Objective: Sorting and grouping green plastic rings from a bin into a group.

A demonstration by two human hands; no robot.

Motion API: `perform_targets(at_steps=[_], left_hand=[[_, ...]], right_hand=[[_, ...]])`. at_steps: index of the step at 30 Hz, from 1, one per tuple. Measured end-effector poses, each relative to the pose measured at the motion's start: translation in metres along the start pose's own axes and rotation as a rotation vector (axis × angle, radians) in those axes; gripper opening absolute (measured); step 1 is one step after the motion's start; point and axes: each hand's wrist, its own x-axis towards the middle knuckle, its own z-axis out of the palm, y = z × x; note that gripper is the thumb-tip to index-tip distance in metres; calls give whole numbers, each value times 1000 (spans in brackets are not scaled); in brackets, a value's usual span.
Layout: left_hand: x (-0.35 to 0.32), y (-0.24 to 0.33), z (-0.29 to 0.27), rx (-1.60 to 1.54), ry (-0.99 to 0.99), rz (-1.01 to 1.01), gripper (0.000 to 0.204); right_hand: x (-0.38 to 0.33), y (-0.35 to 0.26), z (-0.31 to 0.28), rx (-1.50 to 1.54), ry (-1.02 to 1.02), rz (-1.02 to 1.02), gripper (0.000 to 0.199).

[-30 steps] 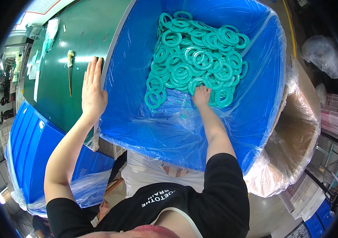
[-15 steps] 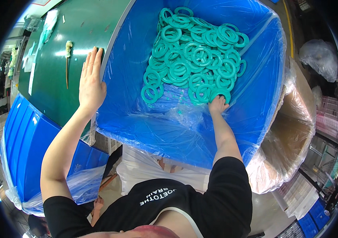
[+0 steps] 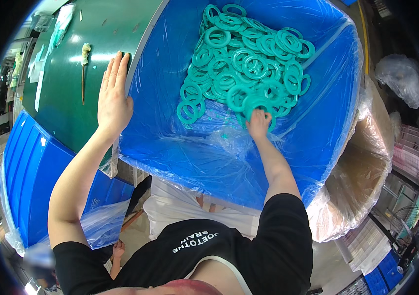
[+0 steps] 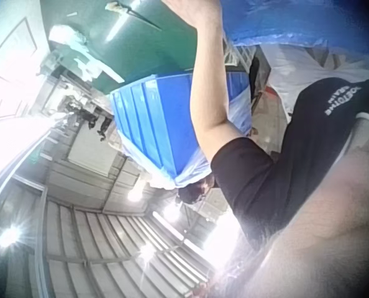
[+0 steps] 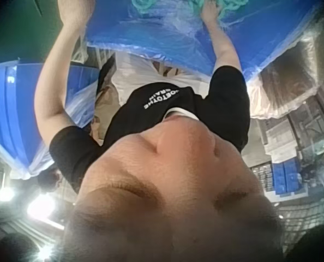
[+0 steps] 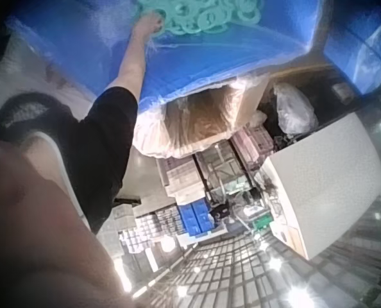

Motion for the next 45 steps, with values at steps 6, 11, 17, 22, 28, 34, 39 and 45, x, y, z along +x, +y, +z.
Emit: perform_targets(at_steps=[6, 11, 17, 22, 28, 34, 39, 45], left_hand=[[0, 0, 1, -9, 1, -1, 86], [0, -2, 1, 0, 14, -1, 86], [1, -2, 4, -17, 27, 6, 85], [-4, -2, 4, -56, 79, 11, 82], [-9, -6, 8, -47, 129, 17, 80], [-13, -11, 9, -5, 162, 22, 71], [-20, -3, 2, -164, 333, 97, 60], [-139, 124, -50, -884, 329, 438, 48]], right_hand=[[-1, -22, 4, -167, -465, -32, 45], [-2, -27, 2, -255, -458, -145, 46], [9, -27, -7, -255, -664, -192, 40], [56, -35, -76, -76, -827, -9, 41], [82, -50, -220, 1470, -879, 523, 20], [-2, -91, -324, 2477, -527, 855, 31], [-63, -98, -370, 2653, -416, 463, 34], [-100, -113, -418, 2748, -297, 306, 34]])
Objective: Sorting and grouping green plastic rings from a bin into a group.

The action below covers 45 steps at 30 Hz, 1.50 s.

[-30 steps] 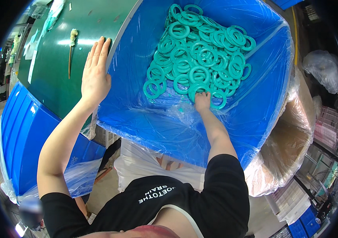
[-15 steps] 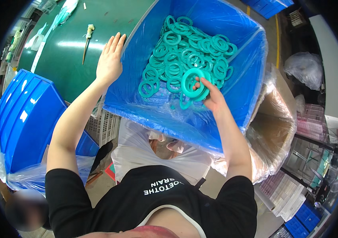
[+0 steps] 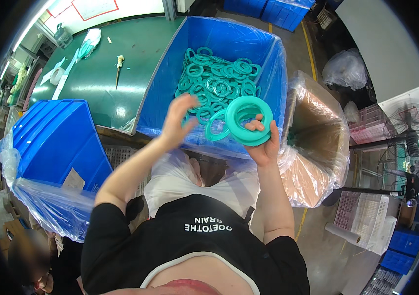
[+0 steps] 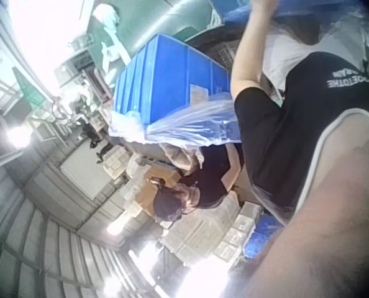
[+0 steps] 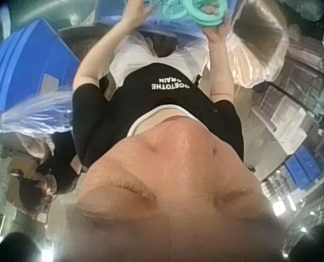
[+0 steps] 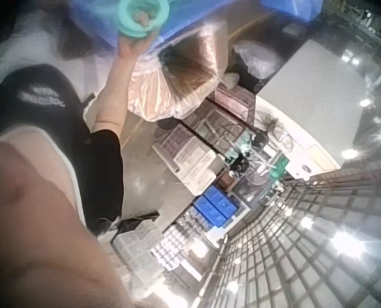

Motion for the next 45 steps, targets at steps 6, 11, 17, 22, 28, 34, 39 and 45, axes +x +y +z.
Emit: perform_targets(at_steps=[6, 11, 17, 22, 28, 34, 39, 45], left_hand=[[-62, 89, -15, 63, 151, -144, 61], [-81, 94, -32, -913, 172, -760, 42], [-75, 168, -114, -1203, 82, -755, 41], [-70, 195, -135, -1326, -42, -557, 45], [-75, 168, -112, -1255, -12, -839, 23], [-101, 121, -50, -1488, 171, -1108, 25], [-108, 112, -36, -1072, 348, -935, 25], [-110, 109, -29, -1085, 111, -884, 17]], right_hand=[[-23, 34, 5, 70, -175, 109, 36], [-41, 64, 26, 100, -254, 177, 37], [-61, 90, 112, 98, -394, 234, 36], [-66, 90, 142, 70, -724, 319, 33], [-71, 82, 125, -2, -603, 198, 40], [-95, 82, 53, -343, -120, 202, 42], [-110, 94, 1, -290, -289, 226, 40], [-104, 91, 32, -538, -15, 214, 29]])
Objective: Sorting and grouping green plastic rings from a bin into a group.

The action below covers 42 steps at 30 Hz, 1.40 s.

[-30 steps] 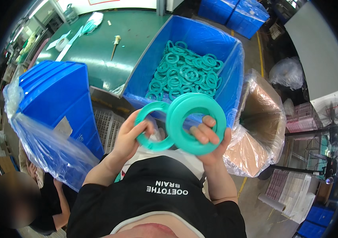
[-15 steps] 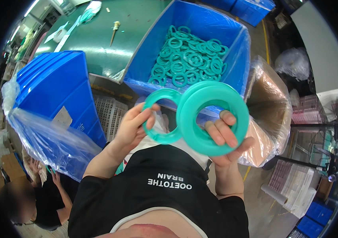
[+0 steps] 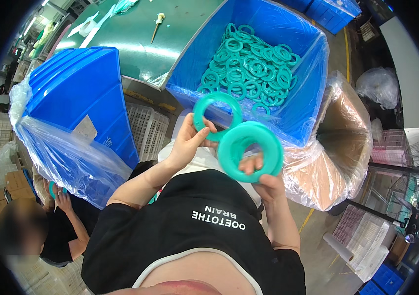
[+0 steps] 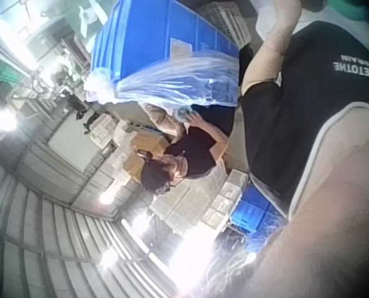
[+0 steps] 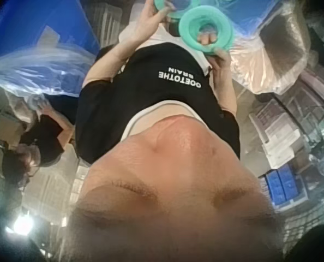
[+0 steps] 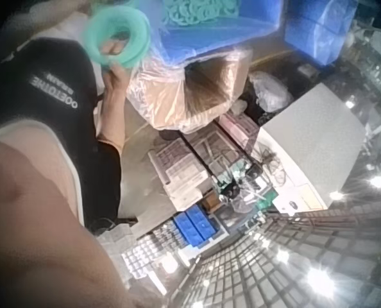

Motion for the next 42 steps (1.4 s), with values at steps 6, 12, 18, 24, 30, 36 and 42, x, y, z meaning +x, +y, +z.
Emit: perform_targets(at_steps=[6, 12, 18, 24, 30, 36, 42], left_hand=[[2, 1, 8, -299, 171, 161, 16], [-17, -14, 15, -250, -77, 41, 15], [-28, -28, 21, -231, -299, -150, 17], [-9, -9, -12, 63, -420, -312, 51], [-5, -14, -14, 92, -473, -343, 33], [-8, -24, -5, 272, -176, -99, 12], [-8, -22, -3, 522, -115, 59, 24]], right_hand=[[0, 22, -19, 249, -119, -107, 25], [6, 30, -34, -207, 527, -120, 26], [7, 46, -44, -94, 491, -43, 39], [-3, 29, -44, -400, 499, 62, 53], [-6, 30, -39, -503, 425, 111, 56], [-7, 38, -47, -360, 495, 149, 49], [-19, 32, -60, -161, 425, 84, 38]])
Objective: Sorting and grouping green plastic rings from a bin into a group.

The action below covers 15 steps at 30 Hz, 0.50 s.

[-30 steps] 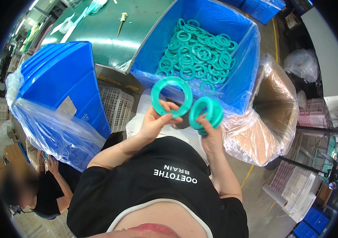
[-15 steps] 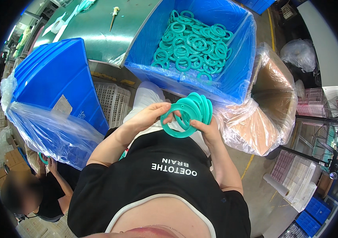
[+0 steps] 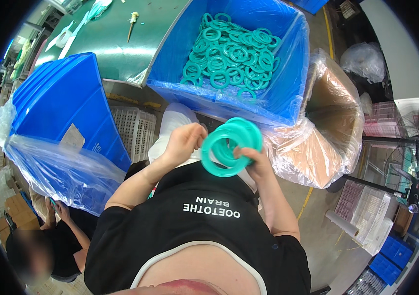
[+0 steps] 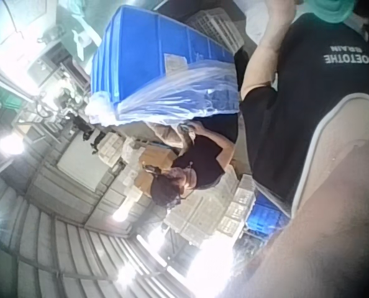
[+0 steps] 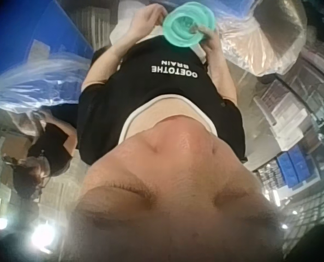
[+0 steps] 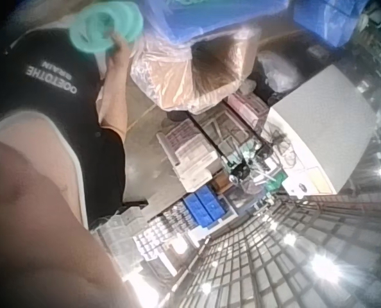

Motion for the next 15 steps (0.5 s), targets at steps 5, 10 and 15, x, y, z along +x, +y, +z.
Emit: perform_targets(at_steps=[5, 10, 15], left_hand=[[9, 0, -17, -337, -2, -162, 29], [12, -11, 9, -618, -292, -399, 20], [12, 3, 24, -749, -301, -498, 30]], right_hand=[[-9, -72, -36, 842, 190, -373, 28], [2, -44, -62, 703, 79, -257, 31], [-9, -3, -14, -873, 150, -342, 45]])
